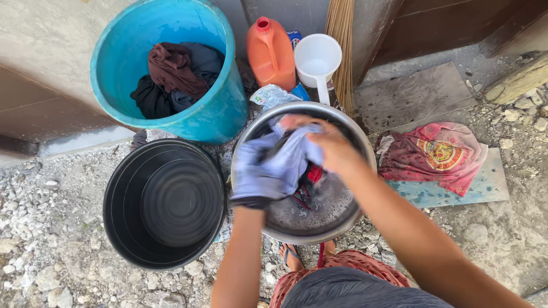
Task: The person washes clothes by hand in a basin, beginning by opening a detergent packet and pouring it into the water, then scrubbing different items of clothing including a patterned top and a light-colored garment.
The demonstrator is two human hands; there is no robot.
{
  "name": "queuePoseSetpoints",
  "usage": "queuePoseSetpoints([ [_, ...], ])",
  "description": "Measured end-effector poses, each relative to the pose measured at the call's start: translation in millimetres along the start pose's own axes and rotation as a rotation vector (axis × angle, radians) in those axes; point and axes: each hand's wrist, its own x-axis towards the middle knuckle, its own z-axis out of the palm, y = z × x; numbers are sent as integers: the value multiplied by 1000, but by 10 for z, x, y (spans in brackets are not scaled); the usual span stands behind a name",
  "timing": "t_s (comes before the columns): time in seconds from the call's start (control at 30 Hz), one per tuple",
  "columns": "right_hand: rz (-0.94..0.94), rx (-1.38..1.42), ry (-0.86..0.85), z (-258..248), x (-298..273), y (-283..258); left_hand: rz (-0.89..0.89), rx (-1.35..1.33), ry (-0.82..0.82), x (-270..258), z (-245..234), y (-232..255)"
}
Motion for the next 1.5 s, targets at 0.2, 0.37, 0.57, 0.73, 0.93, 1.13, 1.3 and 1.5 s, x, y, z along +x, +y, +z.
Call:
queuePoseSetpoints([
  [0.2,-405,-1102,89,455,-65,814,-36,-349,-161,364,-515,-1094],
  [0.37,-615,-1232,226,-113,198,513,-57,-355,-202,478,-499,-1253],
  [0.57,-571,-1140,285,-28,-24,773,-155,-168,-219,388,-414,-1044],
  [0.73,-63,-1485,459,-818,-82,447,-128,400,-152,60,-375,-286],
  [0.93,288,-1376,75,-928,-399,440,252,1218,-336,-117,121,328],
  [1.13,350,-1494,58,-941,-421,361,205,1388,-60,-437,553,690],
  [1.3,-150,-505,-201,-316,-364,-308,-233,185,-66,-357,277,373],
  [1.5,-206,-1092,-29,781,-447,536,-134,-274,-152,93,-114,-823],
])
